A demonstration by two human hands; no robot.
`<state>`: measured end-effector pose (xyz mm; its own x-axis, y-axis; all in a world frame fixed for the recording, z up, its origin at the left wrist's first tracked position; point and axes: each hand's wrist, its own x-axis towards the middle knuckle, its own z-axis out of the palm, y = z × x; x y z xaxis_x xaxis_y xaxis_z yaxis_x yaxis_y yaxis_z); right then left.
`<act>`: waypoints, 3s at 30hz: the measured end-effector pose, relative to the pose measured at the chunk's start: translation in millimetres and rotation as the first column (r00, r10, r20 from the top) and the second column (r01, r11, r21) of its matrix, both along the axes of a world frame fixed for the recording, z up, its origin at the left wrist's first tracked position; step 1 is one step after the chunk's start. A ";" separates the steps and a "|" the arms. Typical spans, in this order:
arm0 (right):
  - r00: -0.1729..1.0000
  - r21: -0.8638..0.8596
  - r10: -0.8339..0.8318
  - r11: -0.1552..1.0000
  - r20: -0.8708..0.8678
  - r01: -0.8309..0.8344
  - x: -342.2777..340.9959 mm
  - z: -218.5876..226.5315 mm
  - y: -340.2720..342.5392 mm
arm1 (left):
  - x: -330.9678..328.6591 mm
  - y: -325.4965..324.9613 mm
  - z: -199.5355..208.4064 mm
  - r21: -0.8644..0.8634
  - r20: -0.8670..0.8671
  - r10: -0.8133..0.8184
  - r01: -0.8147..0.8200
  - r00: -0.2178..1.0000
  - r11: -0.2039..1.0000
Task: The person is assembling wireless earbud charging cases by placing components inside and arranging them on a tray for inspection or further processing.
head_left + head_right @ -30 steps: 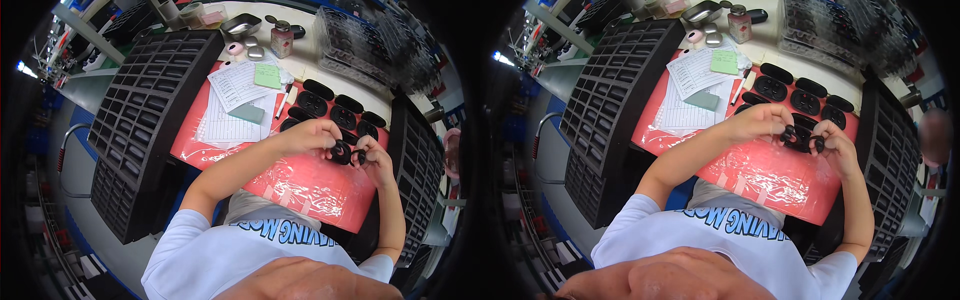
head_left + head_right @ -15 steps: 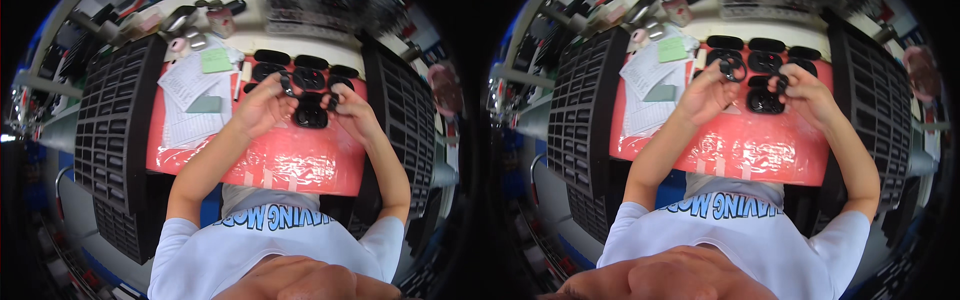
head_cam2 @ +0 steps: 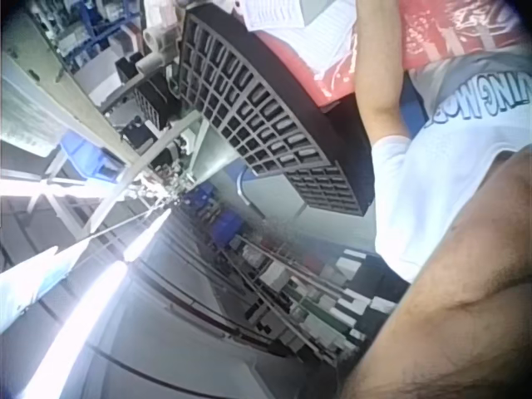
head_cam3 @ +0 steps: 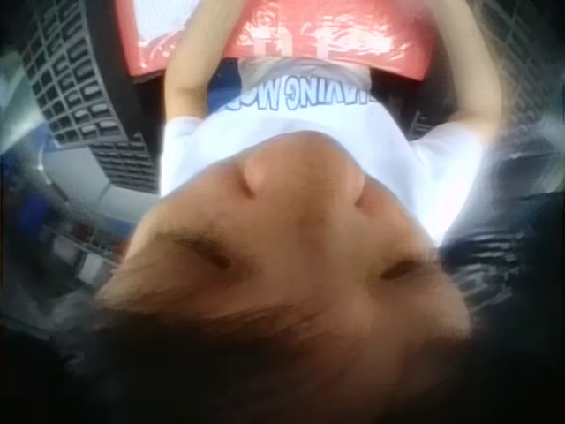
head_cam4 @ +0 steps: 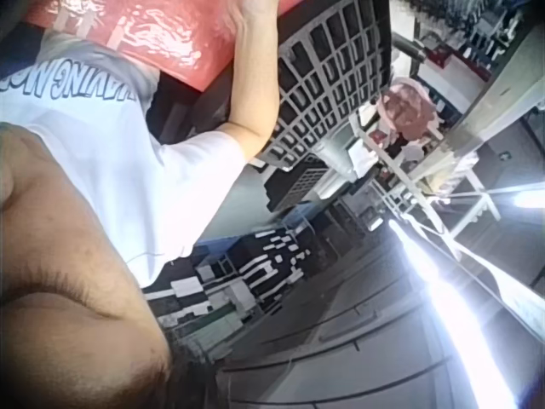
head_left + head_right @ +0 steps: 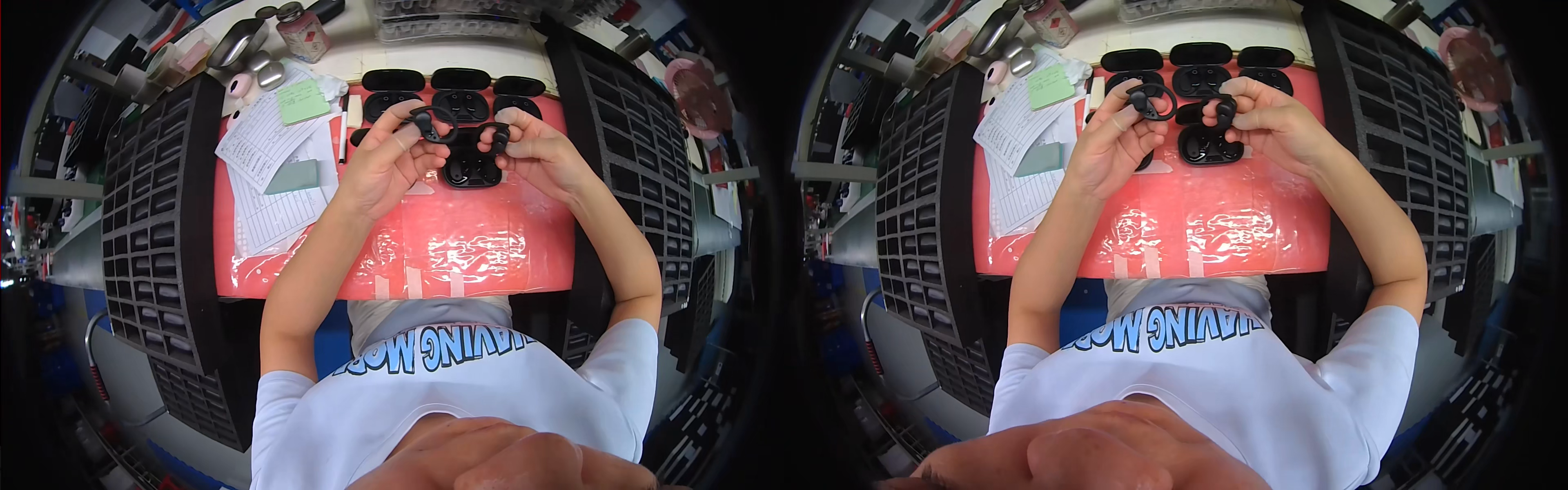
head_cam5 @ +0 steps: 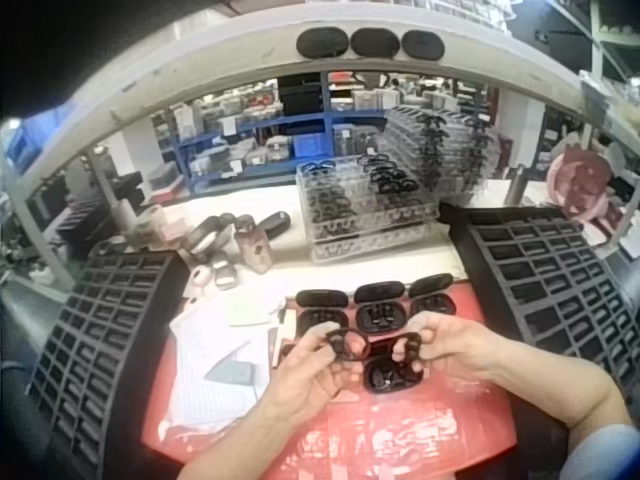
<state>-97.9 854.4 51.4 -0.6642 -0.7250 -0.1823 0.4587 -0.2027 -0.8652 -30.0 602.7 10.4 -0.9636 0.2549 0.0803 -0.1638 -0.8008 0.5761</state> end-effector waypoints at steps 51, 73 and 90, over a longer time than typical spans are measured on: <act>0.712 0.743 0.606 -0.278 -0.356 0.609 185.0 52.8 148.6 | 1.5 68.3 -60.4 -0.371 -0.869 -0.315 -0.924 0.382 -0.094; 0.617 0.743 0.580 -0.031 -0.531 0.669 210.6 55.5 179.8 | 7.8 57.3 -59.9 -0.464 -0.849 -0.281 -0.886 0.447 -0.006; 0.852 0.282 0.042 0.951 -0.522 0.127 11.2 29.4 43.1 | 9.8 68.8 23.2 -0.534 -0.483 -0.008 -0.287 0.876 0.795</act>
<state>-86.7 897.5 80.8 -0.7501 -0.6613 -0.0044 -0.0749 0.0916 -0.9930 -20.2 671.5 33.6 -0.8859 0.2594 0.3846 0.3098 -0.2863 0.9067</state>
